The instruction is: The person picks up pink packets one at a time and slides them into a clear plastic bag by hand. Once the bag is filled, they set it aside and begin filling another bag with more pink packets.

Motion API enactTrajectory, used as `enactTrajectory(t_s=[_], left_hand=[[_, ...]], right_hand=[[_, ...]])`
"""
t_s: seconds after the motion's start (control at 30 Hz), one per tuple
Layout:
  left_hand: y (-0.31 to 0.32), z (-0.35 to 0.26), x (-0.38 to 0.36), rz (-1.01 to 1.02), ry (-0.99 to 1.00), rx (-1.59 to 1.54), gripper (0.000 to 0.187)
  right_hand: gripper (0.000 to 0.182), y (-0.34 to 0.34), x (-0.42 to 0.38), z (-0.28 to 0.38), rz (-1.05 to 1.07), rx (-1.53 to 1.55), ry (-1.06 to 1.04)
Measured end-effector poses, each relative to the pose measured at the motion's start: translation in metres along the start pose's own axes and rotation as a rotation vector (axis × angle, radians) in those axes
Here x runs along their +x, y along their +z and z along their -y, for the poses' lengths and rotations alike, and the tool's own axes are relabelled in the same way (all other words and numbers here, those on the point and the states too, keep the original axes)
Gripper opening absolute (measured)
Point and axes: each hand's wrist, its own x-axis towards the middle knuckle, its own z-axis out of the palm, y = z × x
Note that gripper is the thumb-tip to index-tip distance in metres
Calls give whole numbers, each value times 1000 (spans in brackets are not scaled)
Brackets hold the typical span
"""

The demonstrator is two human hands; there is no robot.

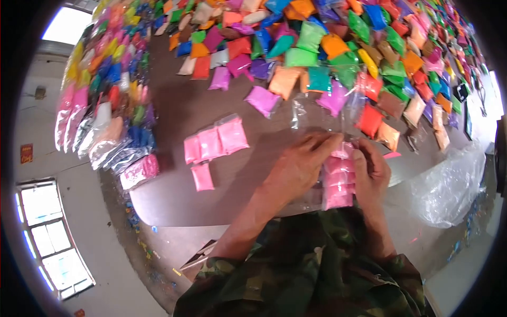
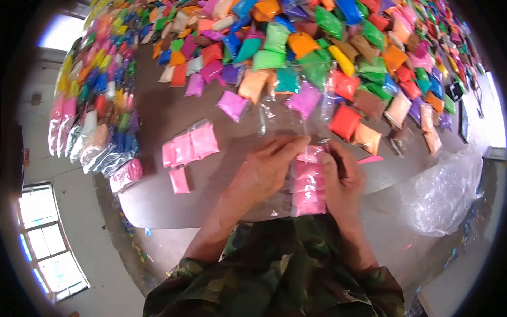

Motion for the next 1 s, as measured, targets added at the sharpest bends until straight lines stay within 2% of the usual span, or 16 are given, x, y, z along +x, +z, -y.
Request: enactTrajectory(t_s=[0.03,0.13,0.17,0.23,0.3,0.4,0.6,0.77,0.93,1.0], left_hand=[[-3,2,-2,-45,65,54,41],[-29,-11,-28,-142,-77,153,35],[-39,-11,-41,-241,-46,326,24],[-61,0,-77,-398,-300,458,21],[-84,19,-118,-496,-583,434,28],[-109,26,-144,-507,-834,557,39],[-114,38,-164,-563,-828,343,49],[-106,19,-171,-434,-825,67,58],[-94,-4,-129,-400,-635,-324,53],[-86,-18,-104,-396,-565,-349,48]], right_hand=[[33,-1,0,-2,-4,-60,-31],[32,-2,1,-5,-17,-58,-15],[31,-2,1,-5,-11,-42,-31],[30,-1,1,-1,1,-69,-40],[29,-1,1,-1,5,-71,-35],[27,0,1,-1,25,-45,-17],[26,-5,2,-2,78,-15,-4],[28,-4,1,0,71,41,39],[31,-6,1,-2,81,79,44],[31,-6,1,-2,79,119,50]])
